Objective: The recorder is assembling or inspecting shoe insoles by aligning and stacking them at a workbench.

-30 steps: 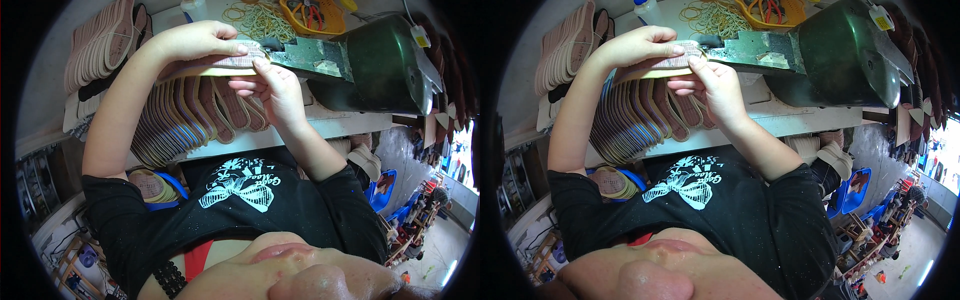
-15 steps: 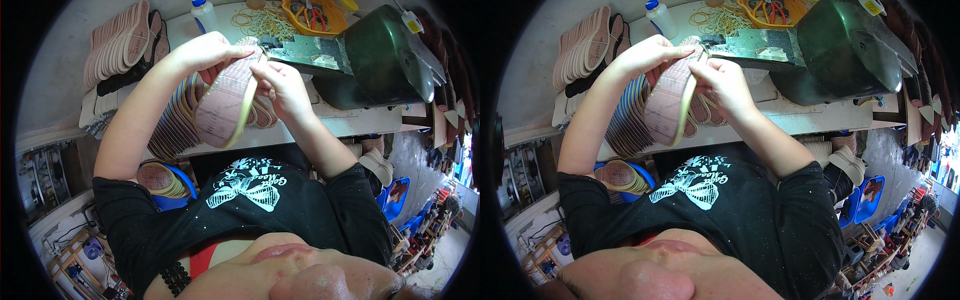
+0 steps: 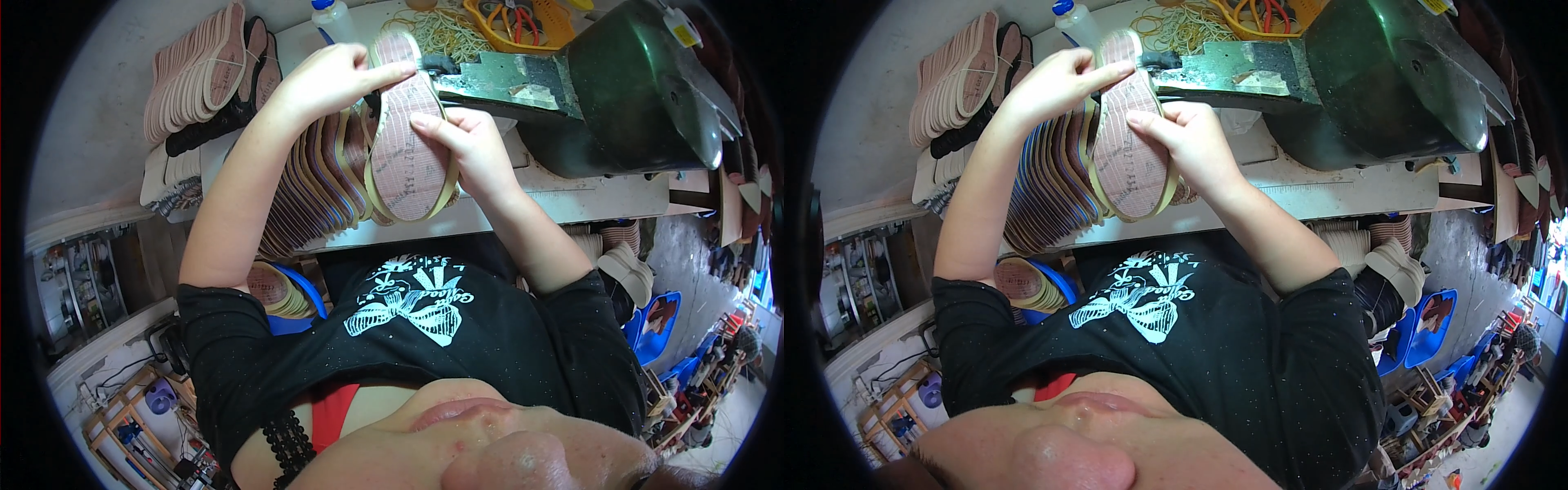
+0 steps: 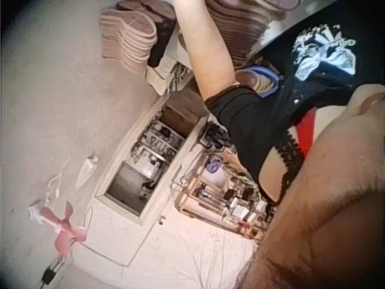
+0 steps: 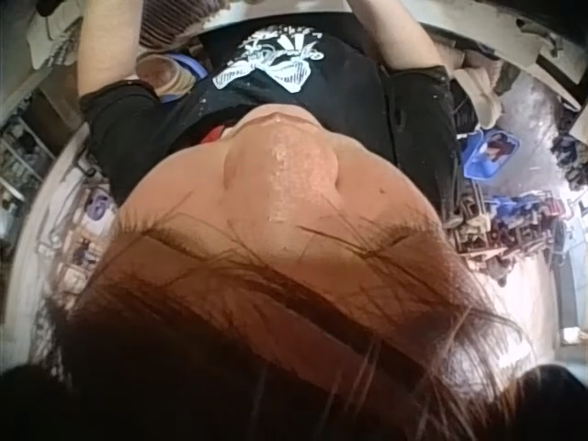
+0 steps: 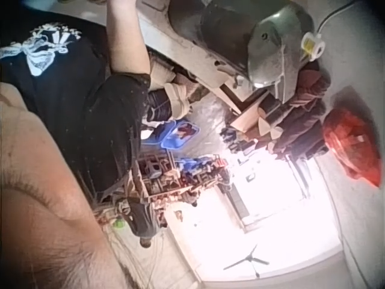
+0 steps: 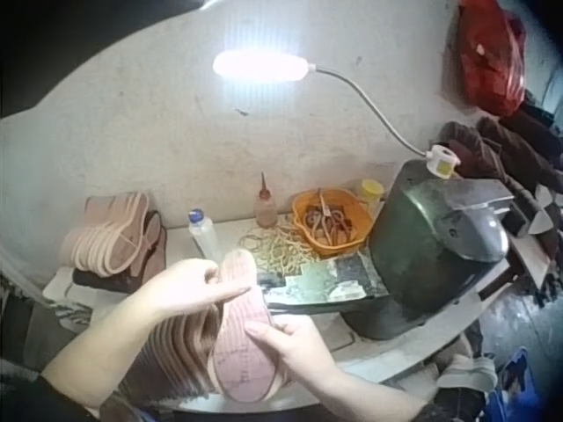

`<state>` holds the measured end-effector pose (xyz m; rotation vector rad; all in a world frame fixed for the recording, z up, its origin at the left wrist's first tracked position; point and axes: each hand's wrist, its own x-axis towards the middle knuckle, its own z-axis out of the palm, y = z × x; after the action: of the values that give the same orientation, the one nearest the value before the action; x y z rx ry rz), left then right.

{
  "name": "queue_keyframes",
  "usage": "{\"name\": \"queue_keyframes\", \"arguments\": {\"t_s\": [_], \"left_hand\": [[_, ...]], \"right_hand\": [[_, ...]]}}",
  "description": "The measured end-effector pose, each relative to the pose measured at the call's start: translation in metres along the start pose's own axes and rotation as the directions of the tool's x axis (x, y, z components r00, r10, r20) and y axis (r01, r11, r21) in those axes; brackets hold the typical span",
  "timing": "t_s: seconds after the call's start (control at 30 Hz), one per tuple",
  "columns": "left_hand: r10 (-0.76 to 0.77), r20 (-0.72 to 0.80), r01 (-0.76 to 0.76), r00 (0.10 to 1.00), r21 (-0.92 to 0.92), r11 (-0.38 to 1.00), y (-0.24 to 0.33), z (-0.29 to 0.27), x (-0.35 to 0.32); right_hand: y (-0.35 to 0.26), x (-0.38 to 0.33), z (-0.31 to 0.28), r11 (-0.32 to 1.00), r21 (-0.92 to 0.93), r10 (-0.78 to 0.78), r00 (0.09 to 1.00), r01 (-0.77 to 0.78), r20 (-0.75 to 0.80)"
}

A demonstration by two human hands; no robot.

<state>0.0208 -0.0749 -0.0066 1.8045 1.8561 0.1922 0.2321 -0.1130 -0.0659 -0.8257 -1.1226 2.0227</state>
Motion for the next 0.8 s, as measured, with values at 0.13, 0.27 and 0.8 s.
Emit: {"name": "queue_keyframes", "arguments": {"t_s": [0.13,0.27,0.8], "left_hand": [[0.143,-0.103,-0.148,0.984,-0.033,0.989,-0.016,0.01,-0.009],[0.035,-0.04,-0.052,0.999,-0.599,0.799,-0.021,0.025,-0.009],[0.314,-0.063,-0.315,0.947,-0.366,0.876,-0.022,-0.011,0.036]], "right_hand": [[0.004,0.014,0.003,0.994,0.047,-0.097,0.995,0.098,-0.022],[0.007,-0.003,0.022,0.983,0.112,-0.137,0.985,0.149,-0.105],[0.027,0.002,0.024,0.985,0.137,-0.089,0.99,0.104,-0.114]]}}
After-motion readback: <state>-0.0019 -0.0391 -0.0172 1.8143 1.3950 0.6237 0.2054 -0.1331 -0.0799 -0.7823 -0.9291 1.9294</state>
